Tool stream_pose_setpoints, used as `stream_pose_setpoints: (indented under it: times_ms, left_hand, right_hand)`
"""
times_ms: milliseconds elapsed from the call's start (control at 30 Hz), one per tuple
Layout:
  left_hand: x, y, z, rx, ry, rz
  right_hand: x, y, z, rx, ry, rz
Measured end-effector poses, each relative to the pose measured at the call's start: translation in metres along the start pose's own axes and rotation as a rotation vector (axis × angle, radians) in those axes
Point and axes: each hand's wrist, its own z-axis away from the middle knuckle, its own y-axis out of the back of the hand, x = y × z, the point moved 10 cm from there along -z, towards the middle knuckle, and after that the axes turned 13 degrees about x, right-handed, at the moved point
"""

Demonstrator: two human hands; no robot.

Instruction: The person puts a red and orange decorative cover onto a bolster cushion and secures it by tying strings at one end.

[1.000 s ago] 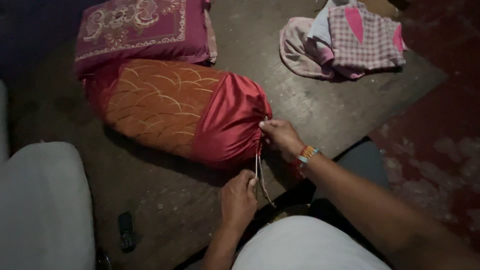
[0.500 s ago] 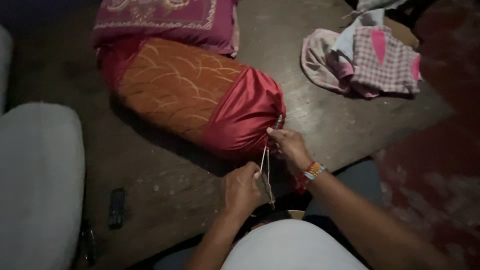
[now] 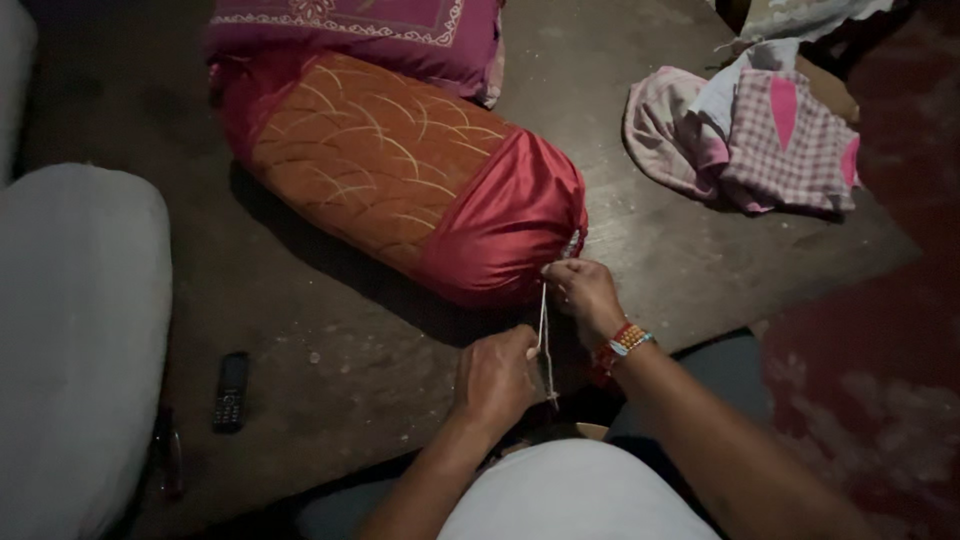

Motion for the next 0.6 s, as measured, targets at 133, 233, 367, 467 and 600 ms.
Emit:
stream_pose_setpoints:
  times_ms: [133,233,367,467,600]
  left_hand:
    - [0.006,0.009,0.001,0.06,0.036,0.081]
    - [0.007,0.006,0.004,0.017,0.045,0.078]
    - [0.002,-0.003,0.0,-0.007,0.03,0.095]
    - [0.003,-0.011,-0.005,0.01,-0.008,0.119]
    - [-0.008,-0.018,0.005,-0.022,0.081,0.214]
  right_hand:
    - [-0.006,0.004,0.012,-0.005,0.052,0.047]
    - [0.0,0.009,0.009,0.037,0.065,0.091]
    - [-0.001,0.002,-0.009,0.063,0.136,-0.009]
    - [-0.009,0.007,-0.009,0.044,0.119,0.013]
    - [-0.011,0.023,-0.004,0.094,0.17,0.116]
